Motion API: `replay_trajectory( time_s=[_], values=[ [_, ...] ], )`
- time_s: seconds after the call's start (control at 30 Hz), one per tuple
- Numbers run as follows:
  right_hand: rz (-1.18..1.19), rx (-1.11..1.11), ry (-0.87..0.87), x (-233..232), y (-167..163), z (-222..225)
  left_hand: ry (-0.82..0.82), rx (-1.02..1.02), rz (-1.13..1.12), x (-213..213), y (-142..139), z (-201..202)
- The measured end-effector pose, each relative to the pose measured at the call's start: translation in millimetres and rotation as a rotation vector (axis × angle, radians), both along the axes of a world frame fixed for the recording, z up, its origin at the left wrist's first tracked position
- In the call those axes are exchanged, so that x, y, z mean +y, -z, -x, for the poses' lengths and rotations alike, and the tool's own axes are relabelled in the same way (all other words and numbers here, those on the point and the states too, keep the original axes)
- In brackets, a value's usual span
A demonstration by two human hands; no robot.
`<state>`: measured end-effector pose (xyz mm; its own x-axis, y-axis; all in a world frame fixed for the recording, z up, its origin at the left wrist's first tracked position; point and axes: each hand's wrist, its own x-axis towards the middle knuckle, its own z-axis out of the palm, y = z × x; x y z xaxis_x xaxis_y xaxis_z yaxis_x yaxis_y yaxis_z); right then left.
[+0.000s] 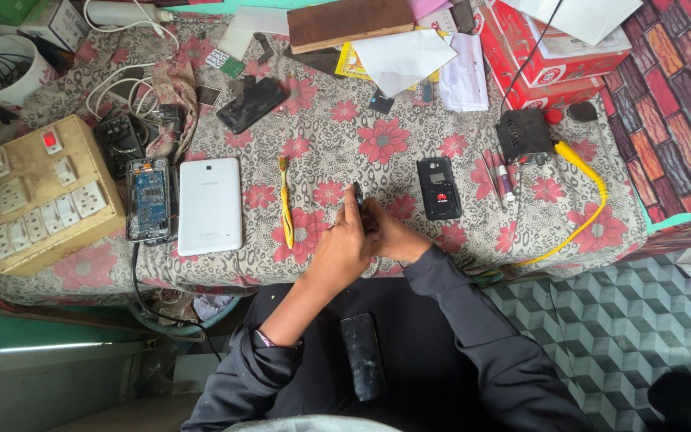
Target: The person disassembles a mobile phone by hand, separating the back cover and lifting out the motherboard. They brush the board and chassis with a toothbrush, then use a soldering iron to work on the exposed circuit board on the workbench.
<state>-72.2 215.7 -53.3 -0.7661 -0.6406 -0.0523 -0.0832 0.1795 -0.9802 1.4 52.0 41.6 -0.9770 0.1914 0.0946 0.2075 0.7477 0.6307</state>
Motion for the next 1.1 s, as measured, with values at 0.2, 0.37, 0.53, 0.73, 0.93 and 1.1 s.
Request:
replay_trajectory(
  time_s=[0.2, 0.37, 0.53, 0.73, 0.93, 1.1],
  values=[
    [0.11, -0.024, -0.012, 2.3, -2.5, 1.1, -0.036, -0.023, -0.083, -4.3, 2.9, 2.3],
    [0.245, -0.276, -0.107, 10.8, -16.0, 2.2, -0.016, 0.021, -0.359, -40.0, 21.5, 14.8],
    [0.285, -0.291, -0.122, 14.1, -24.3, -0.4, -0.119, -0.136, -0.582, -47.2, 50.7, 17.3],
    [0.283, -0.224, -0.021, 4.6, -30.9, -4.2, -0.302, -0.291, -0.828, -57.7, 58.9, 13.1],
    [0.205, -0.105, 0.174, -14.4, -25.2, -12.3, -0.337, -0.446, -1.152, -76.8, 58.0, 8.9],
    [0.135, -0.078, 0.315, -28.6, -11.9, -15.7, -0.331, -0.433, -1.214, -78.6, 67.3, 5.2]
  ],
)
